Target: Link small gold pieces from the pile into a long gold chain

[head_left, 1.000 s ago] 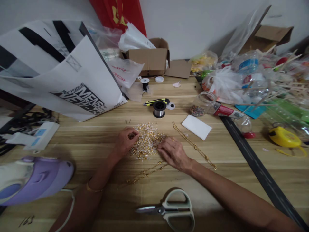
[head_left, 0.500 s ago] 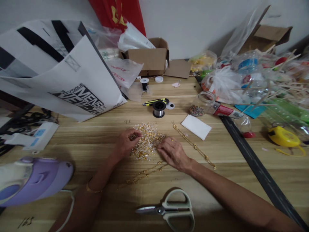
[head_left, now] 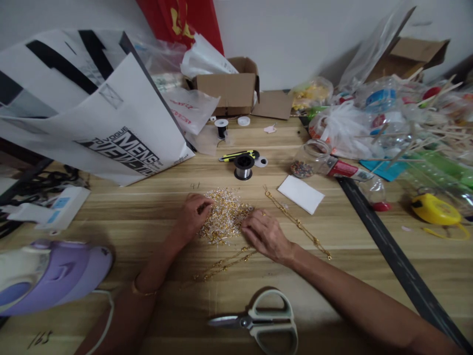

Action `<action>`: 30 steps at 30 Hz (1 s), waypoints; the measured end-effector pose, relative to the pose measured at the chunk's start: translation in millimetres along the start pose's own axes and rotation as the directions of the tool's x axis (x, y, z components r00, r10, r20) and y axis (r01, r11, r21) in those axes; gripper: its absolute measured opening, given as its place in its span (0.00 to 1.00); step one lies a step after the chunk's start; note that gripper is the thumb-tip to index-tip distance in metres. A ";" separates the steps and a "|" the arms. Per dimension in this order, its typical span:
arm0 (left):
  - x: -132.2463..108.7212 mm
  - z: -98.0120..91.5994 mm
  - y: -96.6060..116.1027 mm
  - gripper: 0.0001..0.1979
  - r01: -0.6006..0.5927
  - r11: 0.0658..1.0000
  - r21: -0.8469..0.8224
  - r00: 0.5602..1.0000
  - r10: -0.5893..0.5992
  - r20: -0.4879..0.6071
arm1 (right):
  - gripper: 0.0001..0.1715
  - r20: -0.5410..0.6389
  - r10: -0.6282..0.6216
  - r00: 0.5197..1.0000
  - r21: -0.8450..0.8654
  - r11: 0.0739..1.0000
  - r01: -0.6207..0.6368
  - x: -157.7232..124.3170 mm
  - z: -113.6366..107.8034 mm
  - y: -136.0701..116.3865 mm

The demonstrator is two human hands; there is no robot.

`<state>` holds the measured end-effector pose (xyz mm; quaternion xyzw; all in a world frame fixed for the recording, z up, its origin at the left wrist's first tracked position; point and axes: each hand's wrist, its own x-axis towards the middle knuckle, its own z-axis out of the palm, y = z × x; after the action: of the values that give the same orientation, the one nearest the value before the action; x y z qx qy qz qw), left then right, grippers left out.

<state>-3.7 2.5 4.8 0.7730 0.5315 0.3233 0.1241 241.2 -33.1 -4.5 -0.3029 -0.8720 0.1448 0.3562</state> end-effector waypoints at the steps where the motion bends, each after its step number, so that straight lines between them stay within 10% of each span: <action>1: 0.0 0.1 -0.7 0.05 -0.008 1.000 0.013 1.000 0.008 -0.002 | 0.06 0.002 0.000 1.000 0.003 1.000 0.000 0.1 -0.1 0.0; 30: -0.7 1.0 4.3 0.07 -0.098 0.985 0.141 0.989 0.081 0.126 | 0.06 -0.011 0.015 1.000 0.011 1.000 -0.014 2.1 -2.4 -3.2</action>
<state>0.0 0.2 6.2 0.8211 0.5102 0.2418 0.0837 240.4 -34.2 -0.2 -0.3082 -0.8671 0.1503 0.3615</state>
